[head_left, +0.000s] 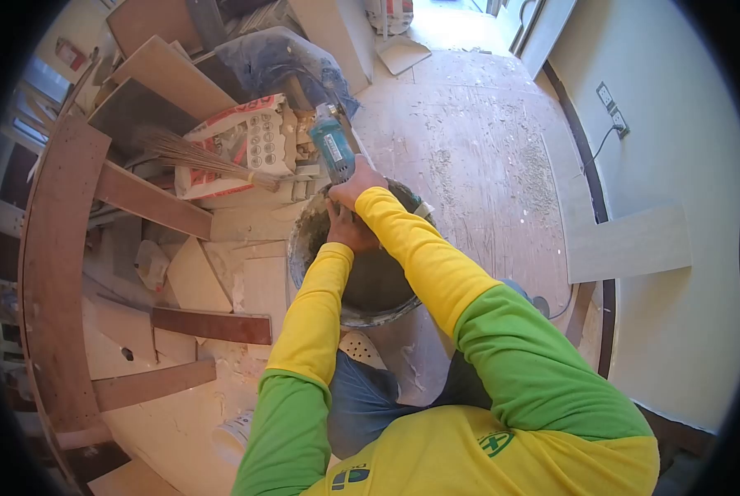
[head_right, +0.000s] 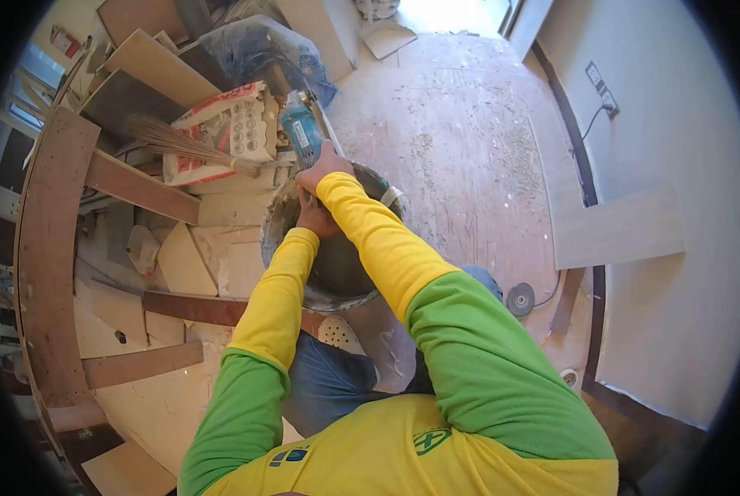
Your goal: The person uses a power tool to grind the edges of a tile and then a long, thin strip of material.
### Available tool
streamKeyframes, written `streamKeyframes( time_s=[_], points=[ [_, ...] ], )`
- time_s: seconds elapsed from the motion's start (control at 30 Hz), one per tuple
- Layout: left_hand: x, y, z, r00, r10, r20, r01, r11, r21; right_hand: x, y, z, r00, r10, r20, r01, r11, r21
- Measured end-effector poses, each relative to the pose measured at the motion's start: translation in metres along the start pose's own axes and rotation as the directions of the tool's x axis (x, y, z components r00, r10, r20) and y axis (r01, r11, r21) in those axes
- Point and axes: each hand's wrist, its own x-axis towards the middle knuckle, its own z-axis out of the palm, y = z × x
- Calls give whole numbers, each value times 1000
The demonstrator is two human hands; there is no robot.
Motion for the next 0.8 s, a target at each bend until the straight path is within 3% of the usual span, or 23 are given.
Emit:
streamKeyframes(
  time_s=[0.3, 0.8],
  points=[
    [7, -11, 17, 995, 30, -99, -35, 998, -43, -3, -2, -2, 1000, 6, -8, -5, 1000, 10],
    [6, -12, 15, 1000, 17, -25, -16, 1000, 12, -4, -1, 0, 1000, -5, -14, 5, 1000, 24]
  ],
)
